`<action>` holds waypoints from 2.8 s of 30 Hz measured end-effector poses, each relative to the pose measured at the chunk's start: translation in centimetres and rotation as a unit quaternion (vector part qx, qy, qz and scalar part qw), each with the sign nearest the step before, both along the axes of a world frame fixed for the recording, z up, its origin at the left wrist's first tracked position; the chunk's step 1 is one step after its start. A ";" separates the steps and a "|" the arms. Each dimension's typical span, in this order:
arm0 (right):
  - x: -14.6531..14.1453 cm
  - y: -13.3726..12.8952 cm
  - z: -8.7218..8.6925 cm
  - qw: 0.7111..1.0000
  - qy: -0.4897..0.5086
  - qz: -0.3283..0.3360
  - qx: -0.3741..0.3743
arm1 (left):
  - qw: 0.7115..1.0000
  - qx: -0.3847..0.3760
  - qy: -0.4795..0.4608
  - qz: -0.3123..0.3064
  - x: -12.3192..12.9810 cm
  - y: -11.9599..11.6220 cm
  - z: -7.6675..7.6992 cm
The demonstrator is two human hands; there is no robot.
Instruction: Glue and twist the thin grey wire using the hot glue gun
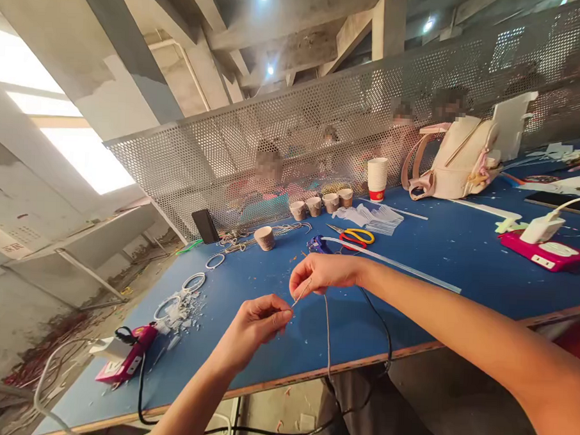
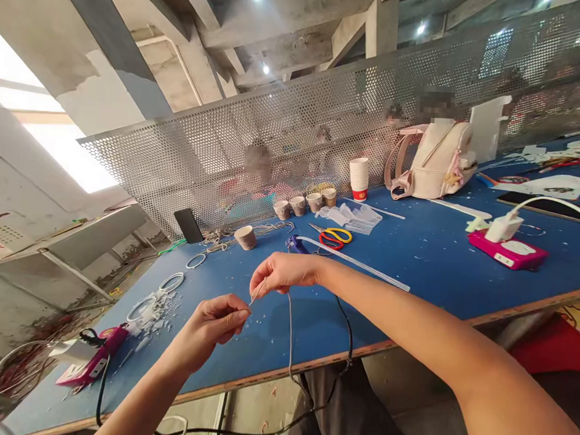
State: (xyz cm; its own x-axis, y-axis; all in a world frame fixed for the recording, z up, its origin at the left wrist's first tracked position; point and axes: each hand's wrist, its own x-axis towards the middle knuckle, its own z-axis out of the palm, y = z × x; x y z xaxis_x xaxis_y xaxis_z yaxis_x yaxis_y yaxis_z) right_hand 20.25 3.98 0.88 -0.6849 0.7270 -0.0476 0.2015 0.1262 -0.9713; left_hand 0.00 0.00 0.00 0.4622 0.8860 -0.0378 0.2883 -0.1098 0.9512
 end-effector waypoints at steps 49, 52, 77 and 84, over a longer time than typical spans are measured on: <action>-3.8 -4.3 -3.0 0.881 -0.169 -0.166 0.410 | 0.981 0.075 0.051 0.171 -0.7 -1.7 -2.9; -4.0 -4.9 -4.2 0.853 -0.122 -0.225 0.456 | 0.978 -0.024 -0.080 0.189 -0.5 -1.8 -3.1; -5.3 -7.5 -8.7 0.907 0.255 -0.270 -0.200 | 0.940 -0.147 -0.273 0.145 1.0 -3.4 -4.6; -4.4 -7.6 -8.4 0.941 0.172 -0.287 -0.045 | 0.952 -0.099 -0.244 0.156 1.2 -3.4 -4.5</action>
State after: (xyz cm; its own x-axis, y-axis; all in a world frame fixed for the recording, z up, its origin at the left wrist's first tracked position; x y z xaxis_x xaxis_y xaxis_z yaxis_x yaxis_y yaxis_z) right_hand 15.85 -3.65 -7.48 -0.1668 0.9856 0.0259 -0.1173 0.0062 -0.9931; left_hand 1.19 -3.44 -4.51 0.1832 0.9809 -0.0658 -0.2037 0.1033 0.9736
